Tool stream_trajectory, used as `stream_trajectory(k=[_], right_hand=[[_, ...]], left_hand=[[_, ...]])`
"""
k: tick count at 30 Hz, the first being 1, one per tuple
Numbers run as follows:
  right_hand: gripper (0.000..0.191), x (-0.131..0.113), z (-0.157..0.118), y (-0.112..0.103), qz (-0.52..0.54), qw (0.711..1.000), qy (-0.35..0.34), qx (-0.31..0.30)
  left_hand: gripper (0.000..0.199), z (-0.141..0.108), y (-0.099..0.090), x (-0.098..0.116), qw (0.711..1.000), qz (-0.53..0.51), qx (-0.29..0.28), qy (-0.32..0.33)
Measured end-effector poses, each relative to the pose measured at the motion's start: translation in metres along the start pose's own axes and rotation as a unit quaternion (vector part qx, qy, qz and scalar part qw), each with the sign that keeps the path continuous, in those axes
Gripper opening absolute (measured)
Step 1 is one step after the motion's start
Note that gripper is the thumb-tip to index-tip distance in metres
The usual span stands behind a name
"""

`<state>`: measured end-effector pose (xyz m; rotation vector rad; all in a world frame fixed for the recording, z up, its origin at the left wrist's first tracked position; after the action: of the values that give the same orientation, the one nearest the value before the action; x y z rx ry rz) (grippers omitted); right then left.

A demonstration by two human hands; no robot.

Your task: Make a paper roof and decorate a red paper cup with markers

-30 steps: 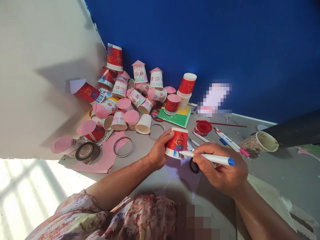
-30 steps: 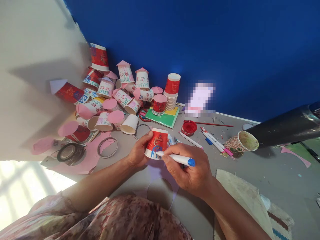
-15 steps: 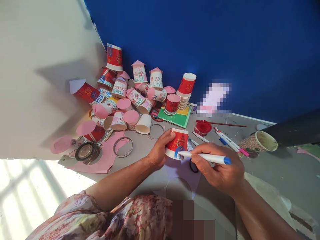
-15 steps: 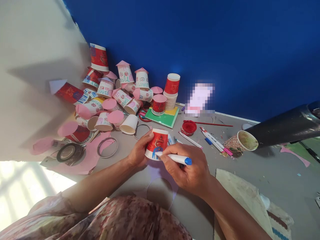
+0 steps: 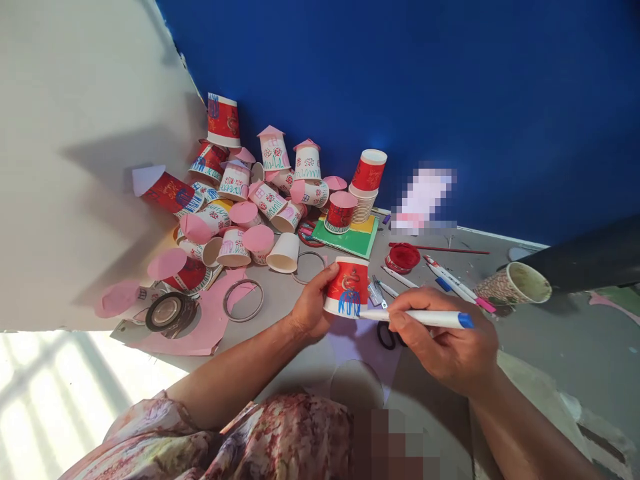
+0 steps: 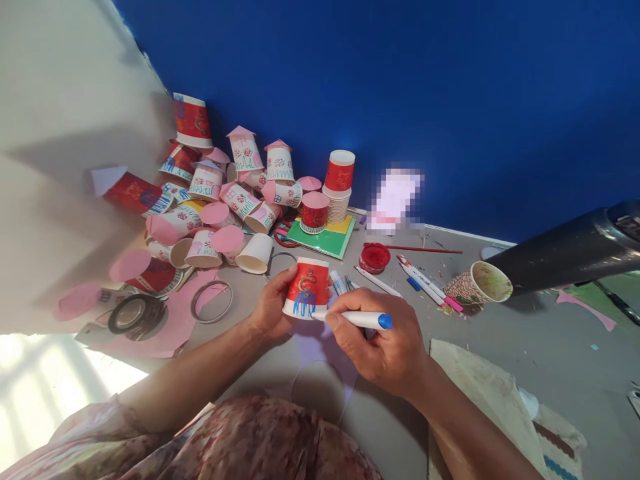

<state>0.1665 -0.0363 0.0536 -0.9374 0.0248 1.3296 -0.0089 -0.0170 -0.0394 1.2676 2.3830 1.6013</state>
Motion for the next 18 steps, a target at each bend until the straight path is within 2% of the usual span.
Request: stream_trajectory(k=[4,8,13,18], right_hand=[[0.009,0.009,-0.007,-0.002,0.033,0.996,0.055,0.059],[0.014,0.019,-0.011,-0.002,0.072,0.986,0.118,0.095],[0.019,0.025,-0.012,0.000,0.093,0.979,0.145,0.106],[0.016,0.034,-0.013,0.001,0.087,0.967,0.181,0.158]], left_hand=[[0.043,0.002,-0.002,0.002,0.999,-0.046,-0.011,-0.025],[0.037,0.002,-0.001,0.003,0.997,-0.058,-0.020,-0.036],[0.038,0.002,-0.003,0.007,0.998,-0.036,-0.032,-0.036],[0.042,0.002,-0.008,0.008,0.997,-0.031,-0.033,-0.059]])
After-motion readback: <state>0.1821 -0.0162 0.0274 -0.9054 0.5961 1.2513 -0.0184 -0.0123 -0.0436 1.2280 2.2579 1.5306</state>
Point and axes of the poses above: each hand's wrist, its own z-axis towards the middle knuckle, its own y-axis out of the palm, x = y × z, the point moved 2 cm from there along z, towards the middle knuckle, and after that the axes turned 13 degrees about -y, right-handed, at the moved point
